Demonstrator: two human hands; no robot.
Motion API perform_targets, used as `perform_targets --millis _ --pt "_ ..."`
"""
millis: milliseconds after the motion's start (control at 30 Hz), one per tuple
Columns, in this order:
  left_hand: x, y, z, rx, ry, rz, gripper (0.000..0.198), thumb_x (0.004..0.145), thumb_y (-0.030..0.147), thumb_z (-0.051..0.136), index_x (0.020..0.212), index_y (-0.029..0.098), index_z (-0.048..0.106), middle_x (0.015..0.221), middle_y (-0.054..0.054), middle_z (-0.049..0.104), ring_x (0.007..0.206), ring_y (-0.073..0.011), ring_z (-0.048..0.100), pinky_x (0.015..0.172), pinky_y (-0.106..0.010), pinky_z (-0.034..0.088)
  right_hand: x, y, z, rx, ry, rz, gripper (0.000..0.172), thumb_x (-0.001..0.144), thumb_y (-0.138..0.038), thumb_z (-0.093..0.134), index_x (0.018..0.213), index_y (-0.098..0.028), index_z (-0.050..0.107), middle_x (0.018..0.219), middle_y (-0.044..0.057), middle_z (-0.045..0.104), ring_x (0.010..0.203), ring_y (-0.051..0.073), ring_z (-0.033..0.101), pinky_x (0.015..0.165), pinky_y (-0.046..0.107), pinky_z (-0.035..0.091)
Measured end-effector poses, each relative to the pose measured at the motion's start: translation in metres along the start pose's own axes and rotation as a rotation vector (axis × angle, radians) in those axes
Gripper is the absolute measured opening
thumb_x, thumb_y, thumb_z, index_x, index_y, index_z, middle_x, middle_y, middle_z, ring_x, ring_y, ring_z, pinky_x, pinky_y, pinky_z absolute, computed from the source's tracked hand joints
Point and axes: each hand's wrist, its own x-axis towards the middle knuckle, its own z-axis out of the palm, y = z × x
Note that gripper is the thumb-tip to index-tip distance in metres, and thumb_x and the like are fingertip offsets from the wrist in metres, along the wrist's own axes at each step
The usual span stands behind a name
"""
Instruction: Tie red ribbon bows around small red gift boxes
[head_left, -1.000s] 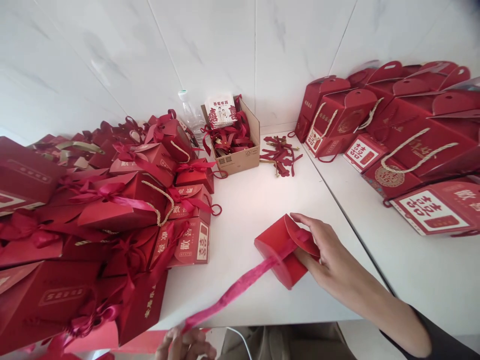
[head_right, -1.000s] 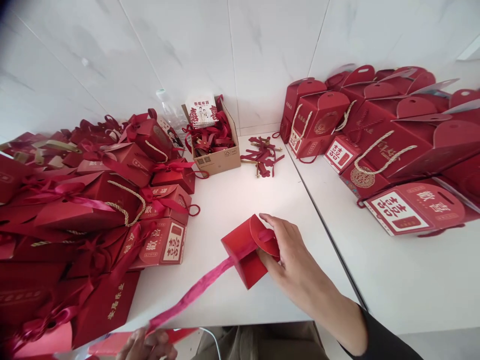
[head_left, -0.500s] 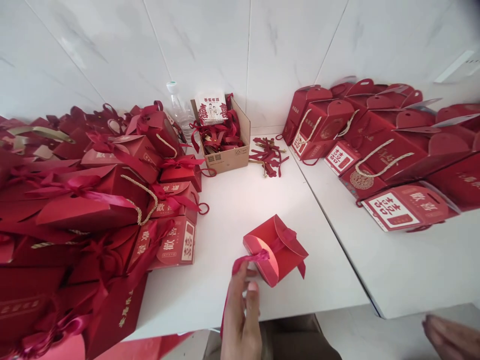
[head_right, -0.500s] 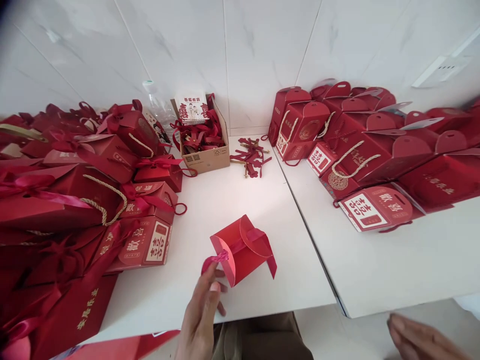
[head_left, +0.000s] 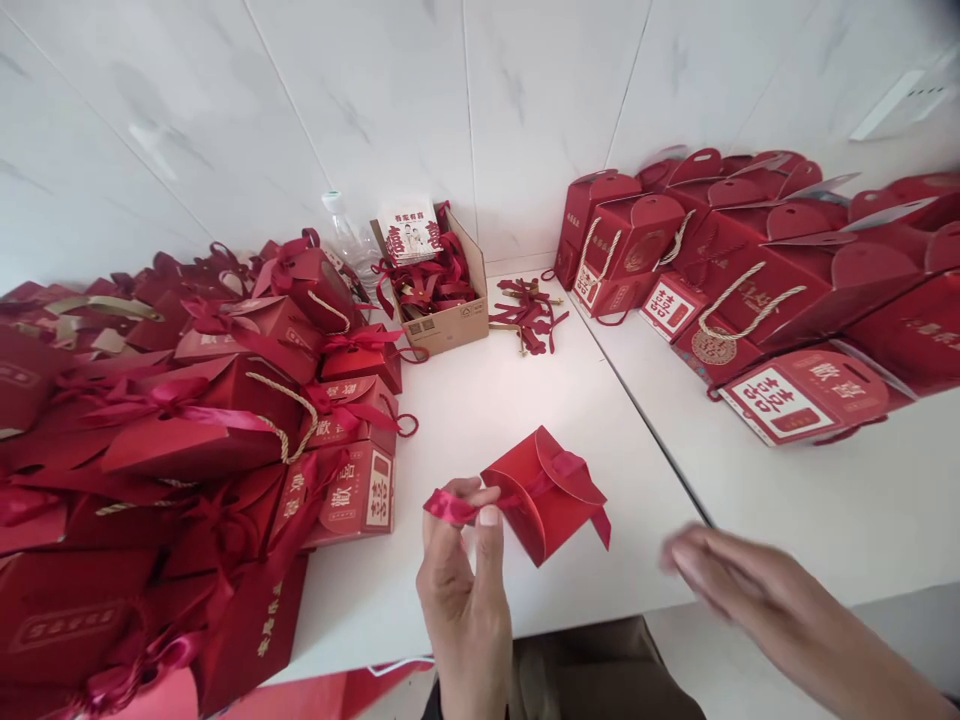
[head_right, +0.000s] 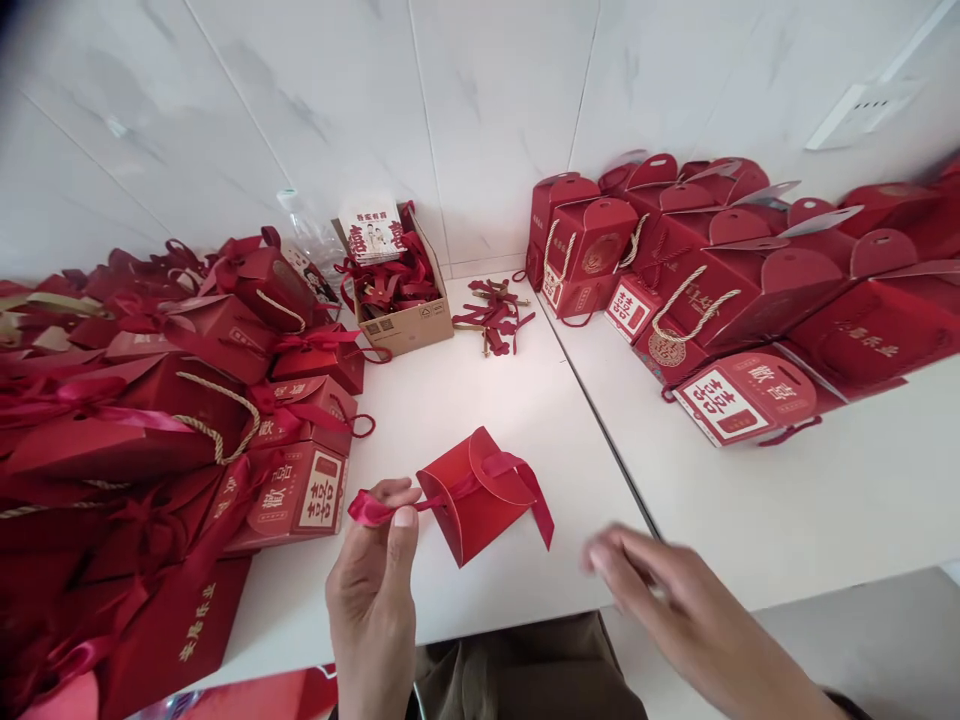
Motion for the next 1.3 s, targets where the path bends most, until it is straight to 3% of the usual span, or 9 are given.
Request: perform_targets --millis 133,267,333,467,733,1000,1100,1200,1300 --pt "0.011 -0.004 -0.005 -0.087 -0.083 -0.028 0.031 0.093 0.053 0.071 0.104 0.024 0.072 0.101 -0.005 0.074 0.099 -0.0199 0.069 0.087 -0.03 0.055 0.062 -0.043 0.008 0.141 -0.059 -0.053 0.049 0.099 -0.068 0.05 0.081 -0.026 0.067 0.08 0.003 0.068 0.079 0.025 0.064 0.077 0.035 0.053" --pt "0.022 -0.007 -0.008 -0.098 -0.185 -0.024 0.028 0.092 0.049 0.073 0.098 0.022 0.071 0.092 -0.003 0.073 0.084 -0.0144 0.069 0.077 -0.023 0.055 0.083 -0.056 0.028 0.287 -0.061 -0.064 0.047 0.098 -0.069 0.051 0.101 -0.026 0.069 0.1 0.006 0.074 0.095 0.028 0.068 0.086 0.038 0.053" --pt "0.025 -0.005 -0.01 -0.099 -0.217 -0.04 0.028 0.092 0.049 0.074 0.095 0.021 0.071 0.086 -0.002 0.072 0.079 -0.0129 0.067 0.075 -0.022 0.055 0.084 -0.058 0.035 0.356 -0.047 -0.062 0.049 0.097 -0.07 0.054 0.115 -0.027 0.066 0.11 0.006 0.074 0.098 0.027 0.068 0.084 0.038 0.054" --pt "0.028 0.002 -0.013 -0.072 -0.235 -0.051 0.027 0.093 0.049 0.073 0.102 0.023 0.07 0.086 -0.001 0.072 0.079 -0.0128 0.066 0.075 -0.021 0.054 0.082 -0.065 0.039 0.461 -0.029 -0.095 0.043 0.096 -0.067 0.059 0.104 -0.026 0.066 0.097 0.003 0.074 0.088 0.022 0.068 0.077 0.033 0.054" --pt "0.033 0.011 -0.021 -0.061 -0.126 -0.034 0.029 0.094 0.05 0.07 0.089 0.022 0.068 0.074 0.001 0.065 0.072 -0.0122 0.061 0.07 -0.021 0.053 0.07 -0.066 0.042 0.683 0.125 -0.063 0.039 0.101 -0.065 0.053 0.098 -0.027 0.059 0.094 0.004 0.076 0.091 0.022 0.071 0.093 0.041 0.055" --pt "0.035 0.019 -0.038 0.167 -0.179 0.091 0.025 0.095 0.046 0.069 0.09 0.022 0.071 0.075 0.0 0.067 0.069 -0.0133 0.062 0.064 -0.021 0.053 0.056 -0.083 0.032 0.559 0.208 -0.204 0.034 0.101 -0.06 0.057 0.095 -0.026 0.063 0.096 0.005 0.077 0.086 0.02 0.07 0.078 0.034 0.059" --pt "0.035 0.024 -0.037 0.167 -0.173 0.175 0.018 0.097 0.041 0.068 0.092 0.024 0.07 0.093 -0.002 0.074 0.088 -0.0158 0.069 0.078 -0.023 0.056 0.053 -0.088 0.031 0.534 0.204 -0.224 0.031 0.101 -0.057 0.059 0.096 -0.027 0.066 0.095 0.004 0.077 0.084 0.018 0.07 0.077 0.031 0.06" --pt "0.035 0.027 -0.03 0.133 -0.255 0.21 0.018 0.101 0.038 0.061 0.092 0.024 0.069 0.101 -0.003 0.075 0.1 -0.0172 0.069 0.088 -0.025 0.054 0.054 -0.09 0.03 0.549 0.168 -0.248 0.029 0.102 -0.055 0.058 0.097 -0.028 0.066 0.091 0.003 0.076 0.083 0.018 0.069 0.079 0.032 0.06" --pt "0.04 0.028 -0.022 0.146 -0.405 0.175 0.028 0.104 0.039 0.056 0.085 0.023 0.067 0.082 -0.001 0.07 0.078 -0.0145 0.065 0.072 -0.024 0.051 0.056 -0.093 0.028 0.542 0.136 -0.31 0.025 0.104 -0.051 0.057 0.095 -0.028 0.064 0.084 0.001 0.074 0.081 0.017 0.067 0.077 0.03 0.059"
